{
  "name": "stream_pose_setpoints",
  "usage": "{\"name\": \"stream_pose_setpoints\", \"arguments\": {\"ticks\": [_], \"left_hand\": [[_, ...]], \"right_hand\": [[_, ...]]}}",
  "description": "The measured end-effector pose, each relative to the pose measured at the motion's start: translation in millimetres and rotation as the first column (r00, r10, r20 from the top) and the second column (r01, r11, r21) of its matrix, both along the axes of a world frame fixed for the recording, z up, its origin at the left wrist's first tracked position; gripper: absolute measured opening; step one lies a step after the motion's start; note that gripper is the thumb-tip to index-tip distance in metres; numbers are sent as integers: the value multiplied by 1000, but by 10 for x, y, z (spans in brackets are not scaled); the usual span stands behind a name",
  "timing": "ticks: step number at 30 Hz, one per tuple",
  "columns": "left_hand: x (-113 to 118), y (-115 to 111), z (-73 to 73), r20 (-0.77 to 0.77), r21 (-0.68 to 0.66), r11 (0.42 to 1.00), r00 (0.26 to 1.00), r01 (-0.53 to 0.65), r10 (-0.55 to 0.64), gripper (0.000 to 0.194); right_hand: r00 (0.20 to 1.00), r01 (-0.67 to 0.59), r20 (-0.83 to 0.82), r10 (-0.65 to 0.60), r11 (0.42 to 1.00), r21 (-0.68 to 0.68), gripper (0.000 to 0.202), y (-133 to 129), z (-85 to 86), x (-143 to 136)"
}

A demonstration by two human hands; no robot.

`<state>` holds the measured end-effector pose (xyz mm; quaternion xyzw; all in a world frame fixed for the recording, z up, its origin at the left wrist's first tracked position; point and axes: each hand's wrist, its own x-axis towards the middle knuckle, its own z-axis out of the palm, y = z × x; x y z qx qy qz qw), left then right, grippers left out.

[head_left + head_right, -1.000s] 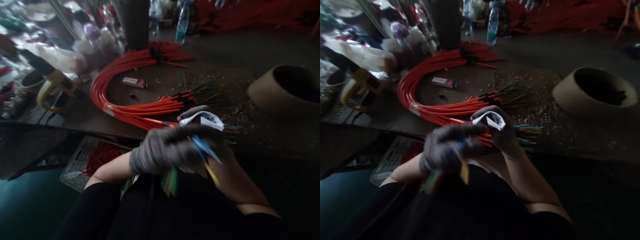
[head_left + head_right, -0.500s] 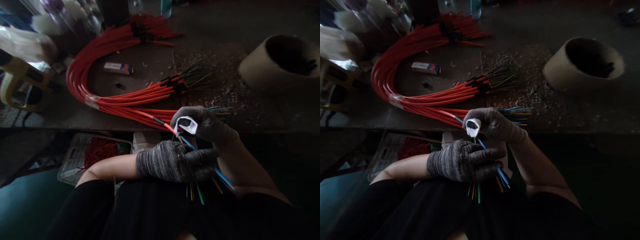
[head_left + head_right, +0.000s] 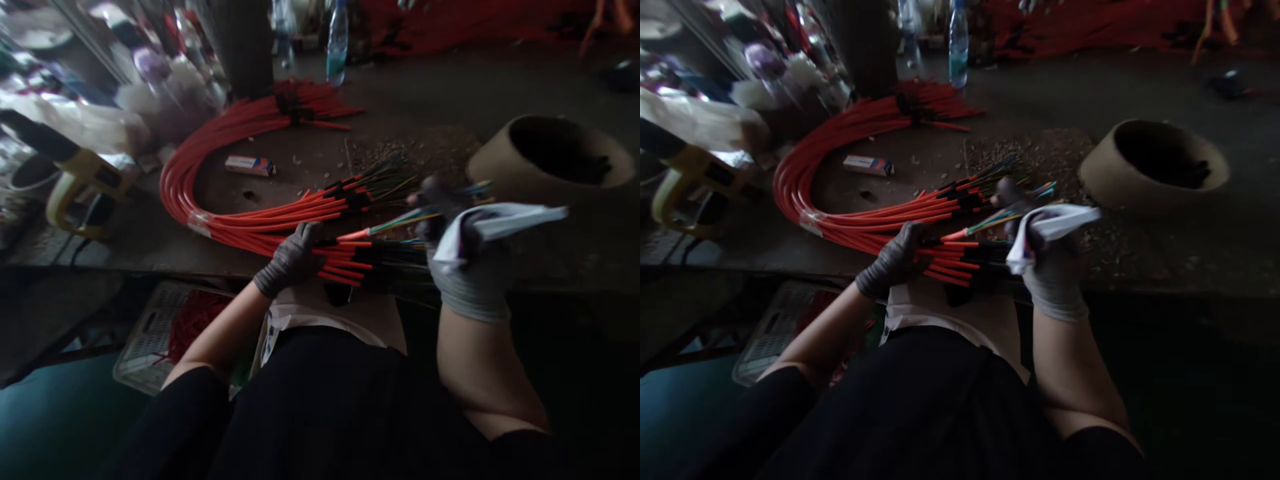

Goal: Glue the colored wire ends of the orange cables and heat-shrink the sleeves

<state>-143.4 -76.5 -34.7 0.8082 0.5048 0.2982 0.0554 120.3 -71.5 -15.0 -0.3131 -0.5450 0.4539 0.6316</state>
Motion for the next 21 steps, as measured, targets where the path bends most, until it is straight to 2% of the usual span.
{"name": "stream_pose_setpoints", "arguments": {"ticks": [2,4,7,10,11,13,15,17,18,21], "left_hand": [[5,18,-142,-34,78,994,996,-83,86,27],[87,10,-160,-31,147,988,998,-56,61,16],[296,25,-16,25,161,984,997,70,-75,16],[506,106,119,60,107,980,983,166,-173,24],[555,150,131,31,68,981,982,184,-186,31],[603,266,104,-99,-83,978,975,191,-199,43],[604,426,51,-252,-249,958,946,140,-204,40],[603,615,29,-355,-289,955,920,61,-166,35],[616,710,41,-386,-261,965,912,35,-138,38],[724,915,166,-462,-190,982,882,-3,-87,50]], "right_hand": [[979,63,-198,-53,997,45,38,88,110,-18],[939,73,-337,-59,997,28,37,128,173,-47],[907,-17,-422,1,999,-34,28,123,145,-74],[865,-93,-502,19,988,-123,23,91,27,22],[856,-93,-518,-6,982,-165,23,78,-14,99],[837,-11,-535,-110,976,-218,22,44,-80,305],[825,120,-522,-215,970,-211,22,8,-122,502],[844,191,-477,-246,968,-161,23,-2,-158,572],[870,175,-441,-221,974,-143,23,13,-181,537],[931,-22,-361,-45,984,-178,26,159,-278,210]]}}
